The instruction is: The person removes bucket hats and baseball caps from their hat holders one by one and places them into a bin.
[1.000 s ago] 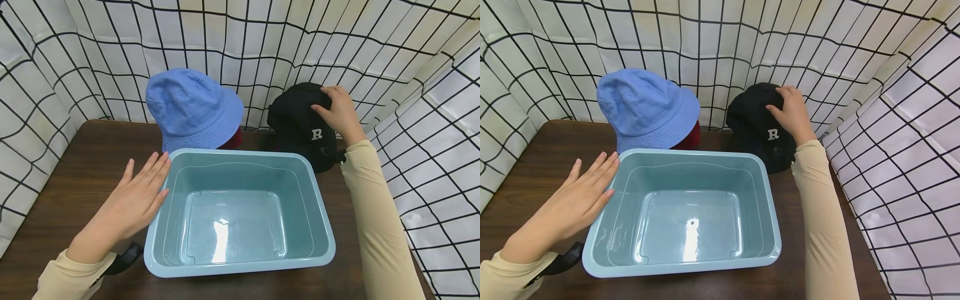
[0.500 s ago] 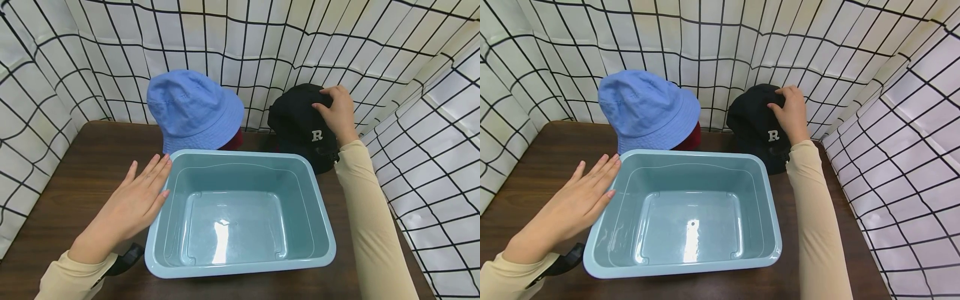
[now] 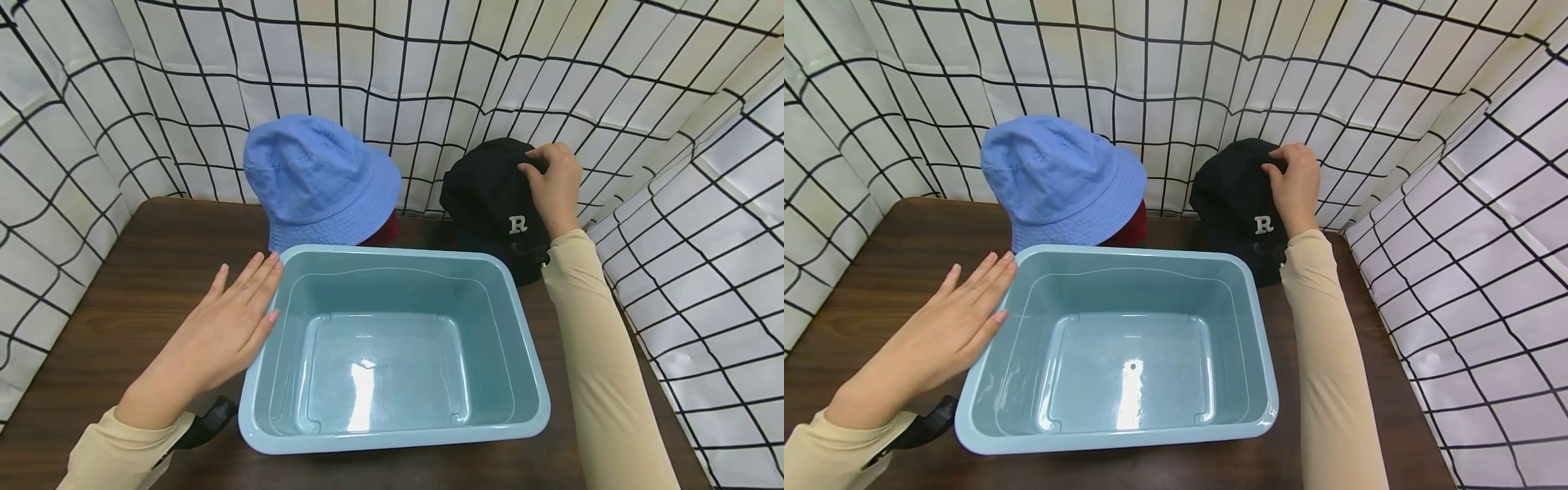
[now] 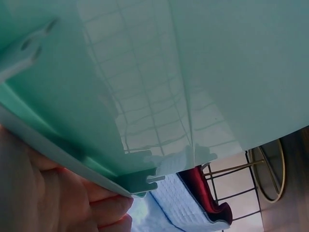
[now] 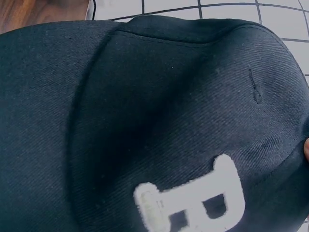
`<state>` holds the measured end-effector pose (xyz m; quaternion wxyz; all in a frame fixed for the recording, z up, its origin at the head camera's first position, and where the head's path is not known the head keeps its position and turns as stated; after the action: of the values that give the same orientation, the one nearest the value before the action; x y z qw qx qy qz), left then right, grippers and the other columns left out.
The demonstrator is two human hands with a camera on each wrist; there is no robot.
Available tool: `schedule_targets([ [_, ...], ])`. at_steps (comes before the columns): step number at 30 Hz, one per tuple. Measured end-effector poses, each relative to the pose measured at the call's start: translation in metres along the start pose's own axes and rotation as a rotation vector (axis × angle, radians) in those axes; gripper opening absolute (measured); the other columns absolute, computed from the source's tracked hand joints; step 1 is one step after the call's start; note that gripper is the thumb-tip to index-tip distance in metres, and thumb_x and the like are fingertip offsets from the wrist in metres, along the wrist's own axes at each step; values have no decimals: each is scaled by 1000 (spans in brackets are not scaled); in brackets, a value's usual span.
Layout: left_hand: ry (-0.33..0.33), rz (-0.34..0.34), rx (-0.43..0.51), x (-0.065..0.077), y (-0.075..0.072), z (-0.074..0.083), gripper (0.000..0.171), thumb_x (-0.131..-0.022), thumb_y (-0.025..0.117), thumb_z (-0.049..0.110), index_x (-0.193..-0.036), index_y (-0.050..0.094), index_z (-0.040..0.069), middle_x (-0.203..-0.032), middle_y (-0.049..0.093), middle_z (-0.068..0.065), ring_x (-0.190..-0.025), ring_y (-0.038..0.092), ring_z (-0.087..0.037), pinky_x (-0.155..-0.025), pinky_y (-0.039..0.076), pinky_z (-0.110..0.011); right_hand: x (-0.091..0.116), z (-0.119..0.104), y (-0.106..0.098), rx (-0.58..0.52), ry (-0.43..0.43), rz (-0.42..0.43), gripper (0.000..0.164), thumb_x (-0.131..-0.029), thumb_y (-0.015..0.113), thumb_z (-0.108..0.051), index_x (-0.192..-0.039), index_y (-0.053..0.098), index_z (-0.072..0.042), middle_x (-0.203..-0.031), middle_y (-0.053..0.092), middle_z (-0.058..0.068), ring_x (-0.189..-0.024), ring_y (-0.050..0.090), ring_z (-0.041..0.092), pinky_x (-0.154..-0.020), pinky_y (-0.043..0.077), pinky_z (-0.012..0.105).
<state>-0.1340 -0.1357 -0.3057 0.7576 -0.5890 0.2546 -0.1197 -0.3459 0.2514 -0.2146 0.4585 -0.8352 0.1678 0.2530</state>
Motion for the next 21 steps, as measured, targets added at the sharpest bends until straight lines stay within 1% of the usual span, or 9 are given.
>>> schedule_targets([
  [4,-7,-9,2,0,1,0,59,-99,41,24,-146,22,-6,-153,21,-21,-142,13,-32,-112,1,-53,1,0,-1,1,14,14,19,-87,67,-9,-100,67,5,-101,61,19,-101,56,33,-91,40,40],
  [12,1,-1,4,0,0,0,59,-100,40,25,-146,22,-6,-153,21,-21,-142,13,-32,-112,2,-54,2,-3,-6,14,-30,70,17,-87,67,-9,-94,68,6,-95,63,20,-97,57,33,-89,40,41],
  [17,2,-2,4,0,0,0,59,-100,40,25,-146,22,-6,-153,21,-21,-142,13,-32,-112,0,-53,3,-5,-9,-5,-48,77,16,-87,67,-8,-93,68,6,-95,65,19,-95,60,32,-86,43,40],
  [21,-1,-7,3,0,0,-1,59,-100,40,24,-146,21,-6,-153,20,-21,-142,12,-32,-112,-1,-53,3,-6,-13,-38,-43,78,16,-88,66,-8,-94,67,6,-98,64,19,-95,61,31,-85,46,38],
])
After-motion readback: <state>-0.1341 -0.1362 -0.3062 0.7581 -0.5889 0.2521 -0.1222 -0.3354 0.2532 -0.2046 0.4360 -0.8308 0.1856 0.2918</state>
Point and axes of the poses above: each hand's wrist, its own x-axis away from the middle knuckle, its own y-axis out of the palm, z = x × y, the point moved 9 cm from there along -x, towards the middle knuckle
